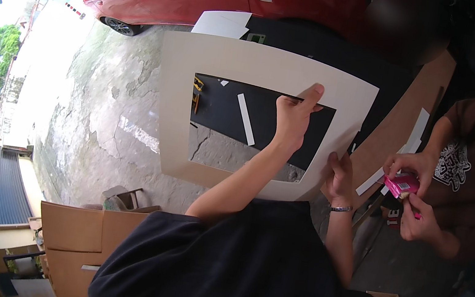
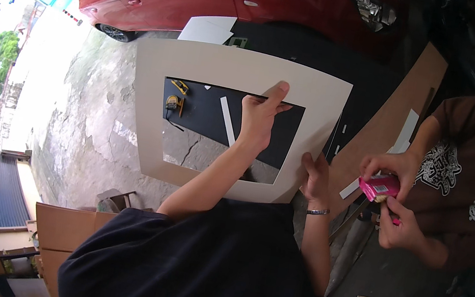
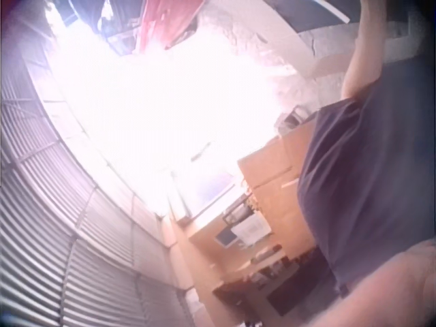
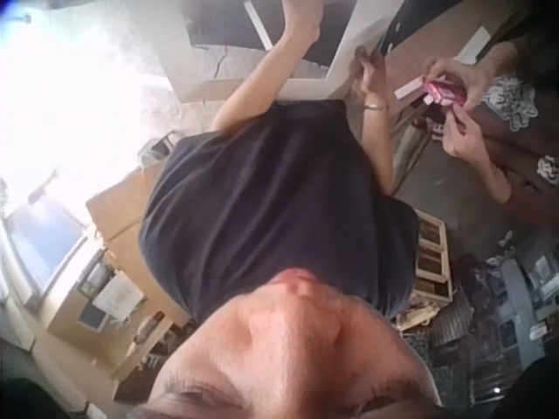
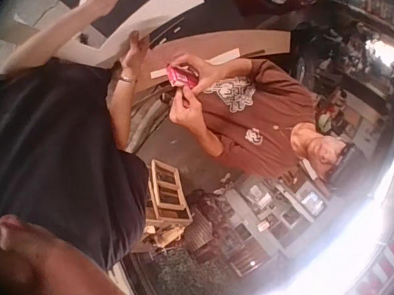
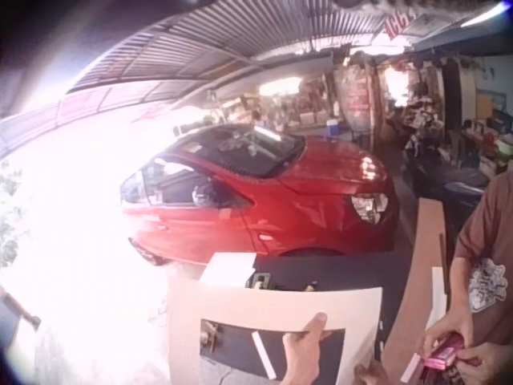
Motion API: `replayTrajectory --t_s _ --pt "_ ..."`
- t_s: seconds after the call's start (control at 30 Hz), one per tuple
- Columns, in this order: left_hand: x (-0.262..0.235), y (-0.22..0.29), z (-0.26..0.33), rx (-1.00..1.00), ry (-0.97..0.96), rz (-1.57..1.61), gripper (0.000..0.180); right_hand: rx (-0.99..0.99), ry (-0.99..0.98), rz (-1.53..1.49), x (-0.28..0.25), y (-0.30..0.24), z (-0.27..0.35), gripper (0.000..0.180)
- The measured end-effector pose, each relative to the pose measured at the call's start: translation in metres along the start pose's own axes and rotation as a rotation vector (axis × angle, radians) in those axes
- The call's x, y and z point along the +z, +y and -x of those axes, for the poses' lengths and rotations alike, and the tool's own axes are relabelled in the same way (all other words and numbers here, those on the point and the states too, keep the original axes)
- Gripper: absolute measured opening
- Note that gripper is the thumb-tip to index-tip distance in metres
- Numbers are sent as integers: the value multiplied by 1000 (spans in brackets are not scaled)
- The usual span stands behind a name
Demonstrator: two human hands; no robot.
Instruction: The person assembles a white rectangular frame by attaching black strips to its edges using a utility knife and tape. They repeatedly align, cut, and secure the strips while adjusting the frame on a work surface.
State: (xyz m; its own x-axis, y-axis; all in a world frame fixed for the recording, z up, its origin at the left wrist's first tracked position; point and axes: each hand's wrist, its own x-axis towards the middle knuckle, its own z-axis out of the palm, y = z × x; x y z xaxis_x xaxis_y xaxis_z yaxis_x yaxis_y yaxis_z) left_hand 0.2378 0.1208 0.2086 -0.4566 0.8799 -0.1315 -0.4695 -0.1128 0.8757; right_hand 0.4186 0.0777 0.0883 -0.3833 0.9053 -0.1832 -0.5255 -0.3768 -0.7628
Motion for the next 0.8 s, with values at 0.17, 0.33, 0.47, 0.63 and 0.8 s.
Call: replayTrajectory --t_s 0.17,0.33,0.47,0.63,0.8 --pt "-34 9 -22 41 57 79 26 -22 81 -32 -7 31 -11 47" --pt "-84 35 -54 90 143 179 26 -42 113 -38 22 48 -26 40" --pt "-119 53 -78 88 139 182 24 -14 175 -29 60 59 -28 37" --pt "-164 63 -104 101 121 152 22 17 238 28 102 78 -39 37" --pt "-191 75 -125 92 127 129 21 7 212 113 148 70 -40 36"
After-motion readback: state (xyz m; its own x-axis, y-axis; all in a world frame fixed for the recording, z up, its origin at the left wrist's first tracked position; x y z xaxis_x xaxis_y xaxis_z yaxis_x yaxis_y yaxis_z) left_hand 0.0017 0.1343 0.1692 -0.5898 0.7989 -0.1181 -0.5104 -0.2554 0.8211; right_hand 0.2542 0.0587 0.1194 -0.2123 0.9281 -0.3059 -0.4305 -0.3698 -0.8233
